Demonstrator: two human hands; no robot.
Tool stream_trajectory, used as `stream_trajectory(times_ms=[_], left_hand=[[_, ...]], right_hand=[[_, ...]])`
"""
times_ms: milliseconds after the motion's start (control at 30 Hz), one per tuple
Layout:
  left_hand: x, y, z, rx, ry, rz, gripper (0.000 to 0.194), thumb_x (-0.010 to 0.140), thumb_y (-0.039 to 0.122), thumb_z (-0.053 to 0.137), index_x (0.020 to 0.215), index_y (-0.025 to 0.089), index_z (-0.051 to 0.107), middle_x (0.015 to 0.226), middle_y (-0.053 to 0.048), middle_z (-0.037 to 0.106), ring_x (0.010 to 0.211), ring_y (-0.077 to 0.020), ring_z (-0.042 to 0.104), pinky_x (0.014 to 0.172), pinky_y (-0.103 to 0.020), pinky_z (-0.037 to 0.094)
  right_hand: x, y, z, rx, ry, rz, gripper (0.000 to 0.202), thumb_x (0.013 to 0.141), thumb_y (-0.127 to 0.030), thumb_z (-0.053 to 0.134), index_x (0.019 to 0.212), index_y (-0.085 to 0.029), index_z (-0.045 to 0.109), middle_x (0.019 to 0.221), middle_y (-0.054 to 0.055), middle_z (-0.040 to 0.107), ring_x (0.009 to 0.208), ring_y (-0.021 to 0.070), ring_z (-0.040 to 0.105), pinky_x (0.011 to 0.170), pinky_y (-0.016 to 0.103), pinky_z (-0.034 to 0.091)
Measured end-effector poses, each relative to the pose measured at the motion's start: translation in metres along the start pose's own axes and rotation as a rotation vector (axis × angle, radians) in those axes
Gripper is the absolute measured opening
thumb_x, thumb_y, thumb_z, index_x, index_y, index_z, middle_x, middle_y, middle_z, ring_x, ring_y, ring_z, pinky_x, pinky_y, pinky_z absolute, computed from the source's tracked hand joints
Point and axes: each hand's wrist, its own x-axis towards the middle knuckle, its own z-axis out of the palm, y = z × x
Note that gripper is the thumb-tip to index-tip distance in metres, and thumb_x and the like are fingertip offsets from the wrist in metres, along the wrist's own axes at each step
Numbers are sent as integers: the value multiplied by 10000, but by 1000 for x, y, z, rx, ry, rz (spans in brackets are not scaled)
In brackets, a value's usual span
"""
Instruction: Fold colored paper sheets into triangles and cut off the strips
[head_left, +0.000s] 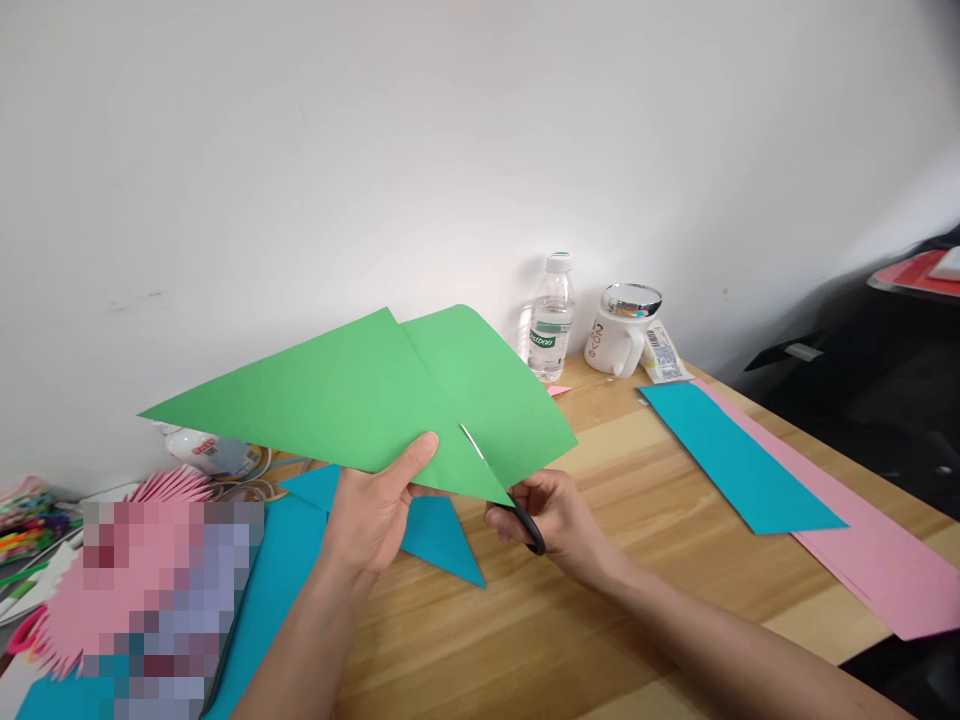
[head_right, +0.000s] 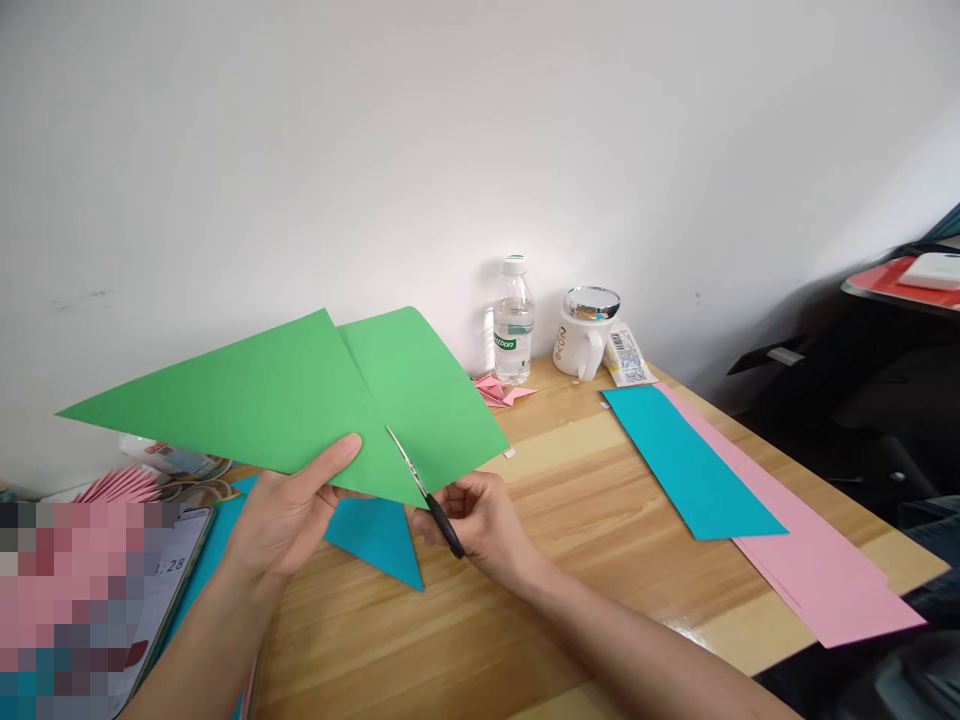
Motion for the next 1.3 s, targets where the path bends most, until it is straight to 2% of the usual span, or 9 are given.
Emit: stream_trajectory(times_ms=[133,333,433,967,1300], left_hand=[[-1,-2,1,9,-11,-5,611,640,261,750,1212,204,542,1116,-103,648,963,-277,627,642,-341,593],[-3,-5,3,11,-71,-18,580,664,253,732,1210,214,541,1133,-94,641,933,-269,637,627,-349,596],[-3,-5,3,9,-70,-21,580,666,253,730,1213,221,538,1132,-91,642,930,-268,638,612,-345,598],[-4,-5,5,-2,-46,-10,605,666,251,732,1232,221,521,1117,-92,647,958,-265,629,629,-333,599],[-4,-4,7,12,-47,-15,579,661,263,733,1203,201,539,1079,-96,661,923,-267,641,604,-337,601]], right_hand=[[0,-4,3,34,-15,-12,358,453,-338,835,605,-158,566,546,-22,555,487,86,451,485,227,389],[1,-5,2,47,-65,-19,454,483,-360,827,843,-145,652,763,58,667,662,167,571,540,249,424],[2,-2,0,66,-73,8,477,504,-352,820,912,-159,668,804,61,685,720,199,607,572,267,449],[2,-1,0,73,9,-25,431,491,-340,821,859,-157,692,772,49,699,758,220,625,598,272,460],[2,0,1,69,33,-13,435,487,-328,817,859,-149,680,714,27,673,635,162,570,543,252,410]])
